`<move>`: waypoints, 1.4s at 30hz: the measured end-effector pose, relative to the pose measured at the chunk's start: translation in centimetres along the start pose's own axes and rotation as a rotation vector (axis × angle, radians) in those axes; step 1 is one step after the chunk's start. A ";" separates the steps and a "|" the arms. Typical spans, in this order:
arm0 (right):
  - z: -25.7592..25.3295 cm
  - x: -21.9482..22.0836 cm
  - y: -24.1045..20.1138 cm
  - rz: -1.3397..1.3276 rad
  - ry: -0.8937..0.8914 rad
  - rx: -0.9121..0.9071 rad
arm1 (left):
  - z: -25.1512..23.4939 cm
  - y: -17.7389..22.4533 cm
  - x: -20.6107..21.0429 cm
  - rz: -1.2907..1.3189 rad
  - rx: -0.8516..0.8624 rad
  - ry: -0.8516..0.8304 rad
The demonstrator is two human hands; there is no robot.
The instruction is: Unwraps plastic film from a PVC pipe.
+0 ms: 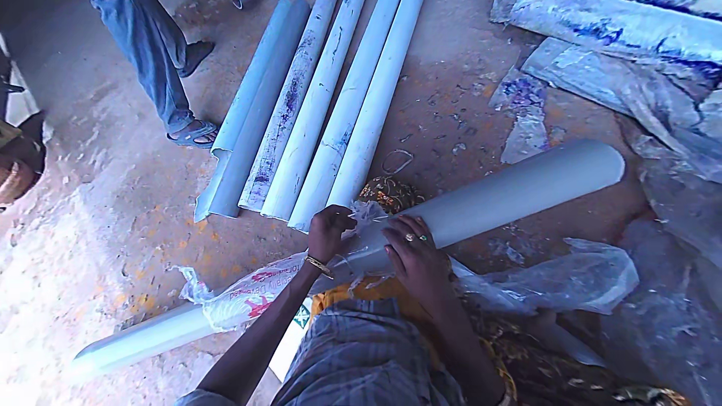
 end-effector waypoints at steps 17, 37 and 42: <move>2.0 1.0 1.1 0.088 0.230 -0.107 | 3.5 3.2 3.6 -0.658 -0.059 -0.446; 2.4 1.2 1.1 0.080 0.288 -0.125 | 4.1 3.1 3.5 -0.772 0.021 -0.249; 2.6 1.1 1.2 0.094 0.315 -0.140 | 6.4 2.8 1.9 -0.518 0.350 -0.056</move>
Point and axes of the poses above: each hand's wrist, its own z-axis away from the middle knuckle, its own x-axis out of the palm, y = z × x, the point moved 8 cm from there along -z, towards the middle knuckle, and after that the axes turned 5 degrees about z, right-handed, at the moved point
